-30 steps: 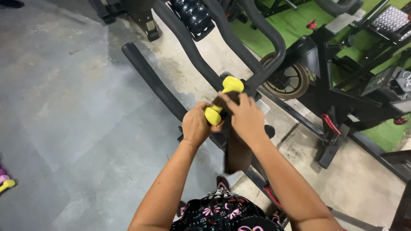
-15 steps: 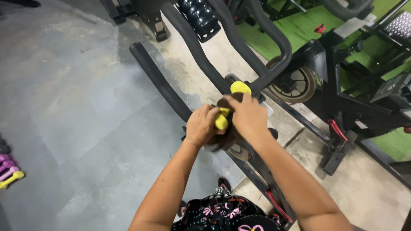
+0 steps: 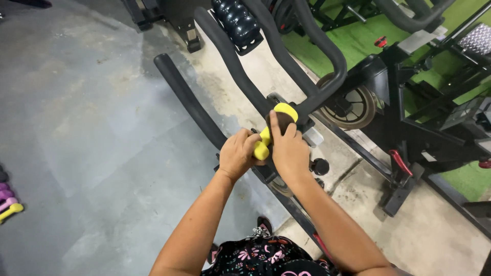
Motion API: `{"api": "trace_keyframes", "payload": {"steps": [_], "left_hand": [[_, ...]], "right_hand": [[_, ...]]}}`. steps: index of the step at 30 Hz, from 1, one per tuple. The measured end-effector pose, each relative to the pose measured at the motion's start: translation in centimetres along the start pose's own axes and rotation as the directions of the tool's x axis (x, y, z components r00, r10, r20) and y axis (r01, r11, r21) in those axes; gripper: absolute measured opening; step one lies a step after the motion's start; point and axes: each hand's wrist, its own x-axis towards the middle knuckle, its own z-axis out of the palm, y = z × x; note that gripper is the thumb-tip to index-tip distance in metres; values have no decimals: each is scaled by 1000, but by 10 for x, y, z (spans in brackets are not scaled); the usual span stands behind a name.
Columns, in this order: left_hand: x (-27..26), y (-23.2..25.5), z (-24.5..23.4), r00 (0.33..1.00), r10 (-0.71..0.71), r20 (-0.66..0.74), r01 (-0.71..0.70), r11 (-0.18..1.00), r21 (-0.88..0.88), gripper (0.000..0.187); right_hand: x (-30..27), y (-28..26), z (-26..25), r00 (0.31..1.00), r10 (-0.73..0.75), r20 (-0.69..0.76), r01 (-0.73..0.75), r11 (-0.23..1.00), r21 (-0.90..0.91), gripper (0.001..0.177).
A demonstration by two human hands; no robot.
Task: Wiping down gym equipment handles and weights with a cloth.
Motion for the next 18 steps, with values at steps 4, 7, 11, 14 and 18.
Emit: {"api": "trace_keyframes", "payload": {"steps": [4, 7, 11, 14, 18], "left_hand": [[-5, -1, 0, 999, -39, 11, 39, 999, 10, 73], [4, 2, -5, 998, -60, -8, 60, 998, -24, 75], [6, 9, -14, 995, -100, -8, 99, 987, -126, 80], [7, 7, -21, 999, -46, -18, 42, 982, -186, 81], [1, 0, -29, 1000, -29, 3, 28, 953, -303, 81]], "right_hand": [[-6, -2, 5, 998, -58, -28, 63, 973, 222, 65], [-4, 0, 13, 973, -125, -195, 172, 952, 252, 54], [0, 7, 14, 914, -247, -321, 329, 915, 232, 41], [6, 15, 8, 907, -321, -272, 387, 890, 241, 39], [4, 24, 11, 878, -394, -272, 456, 861, 225, 36]]}}
